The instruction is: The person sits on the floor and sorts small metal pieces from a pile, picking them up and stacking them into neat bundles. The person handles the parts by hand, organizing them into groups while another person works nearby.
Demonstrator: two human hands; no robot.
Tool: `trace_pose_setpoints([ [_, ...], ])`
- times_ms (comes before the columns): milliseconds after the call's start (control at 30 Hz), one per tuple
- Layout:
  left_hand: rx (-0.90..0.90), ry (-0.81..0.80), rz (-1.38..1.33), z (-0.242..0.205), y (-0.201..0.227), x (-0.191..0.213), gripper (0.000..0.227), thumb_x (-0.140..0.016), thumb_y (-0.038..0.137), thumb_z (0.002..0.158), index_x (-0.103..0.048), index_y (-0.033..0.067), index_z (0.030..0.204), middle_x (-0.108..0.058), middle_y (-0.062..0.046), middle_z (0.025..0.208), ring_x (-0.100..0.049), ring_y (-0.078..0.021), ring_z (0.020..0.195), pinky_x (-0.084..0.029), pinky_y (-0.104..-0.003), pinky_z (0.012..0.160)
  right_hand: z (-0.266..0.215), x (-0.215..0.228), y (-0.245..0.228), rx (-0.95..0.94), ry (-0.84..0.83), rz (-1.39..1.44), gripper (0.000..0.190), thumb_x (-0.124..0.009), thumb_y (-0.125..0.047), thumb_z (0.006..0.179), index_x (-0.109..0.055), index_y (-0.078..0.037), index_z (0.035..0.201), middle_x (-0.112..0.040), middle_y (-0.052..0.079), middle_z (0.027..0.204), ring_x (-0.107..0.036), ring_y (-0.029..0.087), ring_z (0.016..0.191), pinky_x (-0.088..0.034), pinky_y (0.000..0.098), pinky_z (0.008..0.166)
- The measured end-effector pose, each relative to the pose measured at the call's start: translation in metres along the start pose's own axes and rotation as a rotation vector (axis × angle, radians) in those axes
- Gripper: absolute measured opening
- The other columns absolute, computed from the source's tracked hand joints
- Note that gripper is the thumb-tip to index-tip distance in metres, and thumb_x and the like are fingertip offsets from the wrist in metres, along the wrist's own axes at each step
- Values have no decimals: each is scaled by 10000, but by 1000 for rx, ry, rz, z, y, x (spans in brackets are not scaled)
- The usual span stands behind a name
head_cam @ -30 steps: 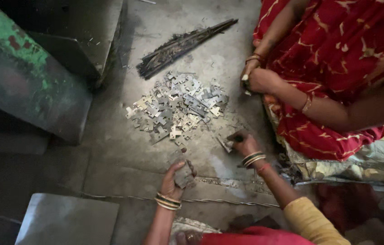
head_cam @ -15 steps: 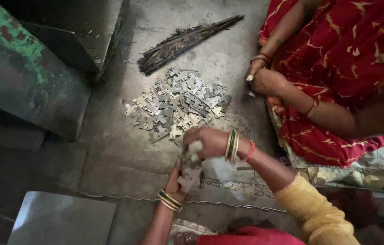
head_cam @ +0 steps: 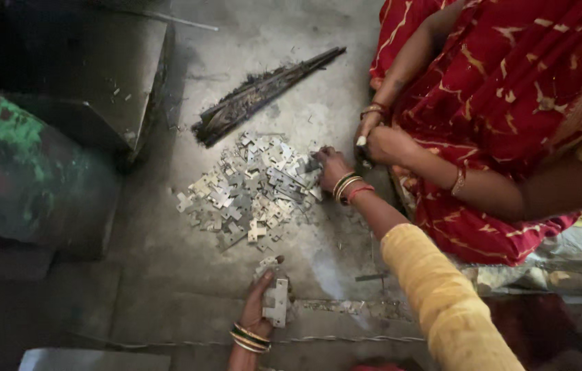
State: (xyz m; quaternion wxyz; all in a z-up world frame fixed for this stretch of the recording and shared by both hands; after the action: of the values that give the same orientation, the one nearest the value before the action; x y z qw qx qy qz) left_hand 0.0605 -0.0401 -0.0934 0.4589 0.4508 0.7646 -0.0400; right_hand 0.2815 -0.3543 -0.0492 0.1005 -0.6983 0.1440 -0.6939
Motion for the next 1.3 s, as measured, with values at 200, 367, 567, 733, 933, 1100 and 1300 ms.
trace_pose_setpoints([
  [200, 17, 82, 120, 1, 14, 2, 305, -720, 156, 815, -672, 79, 1106, -745, -94, 841, -733, -251, 699, -615, -396, 578, 19, -5, -10, -35, -213, -81, 785, -686, 1, 702, -530, -264, 1423, -388, 58, 1552, -436, 409, 1344, -446, 524, 1048],
  [367, 34, 40, 109, 8, 13, 9, 283, -746, 125, 833, -677, 12, 1084, -733, -98, 846, -728, -239, 719, -613, -402, 623, 1, -9, -3, -93, -321, -169, 747, -761, -136, 725, -547, -258, 1430, -423, 131, 1503, -492, 422, 1294, -463, 486, 1086],
  [567, 27, 101, -18, 7, 8, 28, 238, -727, 156, 848, -695, 28, 1046, -731, -106, 851, -728, -260, 743, -611, -412, 676, -68, -36, -10, 21, -284, 8, 646, -754, -164, 688, -646, -189, 1324, -561, 202, 1344, -611, 416, 1142, -516, 470, 1017],
  [733, 9, 78, -8, 7, 11, 27, 238, -709, 153, 864, -707, 19, 1061, -745, -125, 899, -727, -283, 791, -611, -432, 721, -104, -10, 21, -58, -27, 182, 309, -656, -164, 845, -698, -100, 1144, -739, 177, 1045, -722, 376, 953, -587, 476, 854],
  [933, 30, 65, 41, -5, 8, 8, 262, -682, 111, 854, -711, 11, 1094, -749, -124, 941, -740, -285, 832, -619, -454, 750, -108, 175, 82, -336, 589, 435, 630, -701, -102, 813, -489, -38, 1403, -674, 290, 1003, -676, 459, 920, -555, 555, 811],
  [1100, -76, -91, -41, -26, 14, -16, 392, -727, 100, 838, -754, 85, 1229, -731, -109, 882, -714, -245, 772, -606, -408, 696, -157, 237, -17, 83, 973, -231, 950, -771, -105, 771, -258, 81, 1548, -540, 431, 1414, -513, 544, 1317, -414, 540, 1121],
  [1300, -82, -31, -141, -45, 27, -16, 340, -728, 94, 899, -598, 6, 1201, -728, -128, 948, -716, -260, 835, -617, -436, 763, -141, 79, -32, -348, 193, 250, 417, -739, -126, 750, -682, -54, 1158, -716, 227, 1115, -681, 420, 1045, -553, 490, 914],
])
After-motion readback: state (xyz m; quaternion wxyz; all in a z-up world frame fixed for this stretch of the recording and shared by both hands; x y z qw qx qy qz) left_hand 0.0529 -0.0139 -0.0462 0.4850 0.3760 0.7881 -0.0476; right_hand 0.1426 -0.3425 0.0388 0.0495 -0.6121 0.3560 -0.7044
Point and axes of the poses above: each hand's wrist, its own z-axis towards the middle knuckle, its own x-axis out of the back of the hand, y = z × x, the point moved 7 cm from there along z, towards the middle knuckle
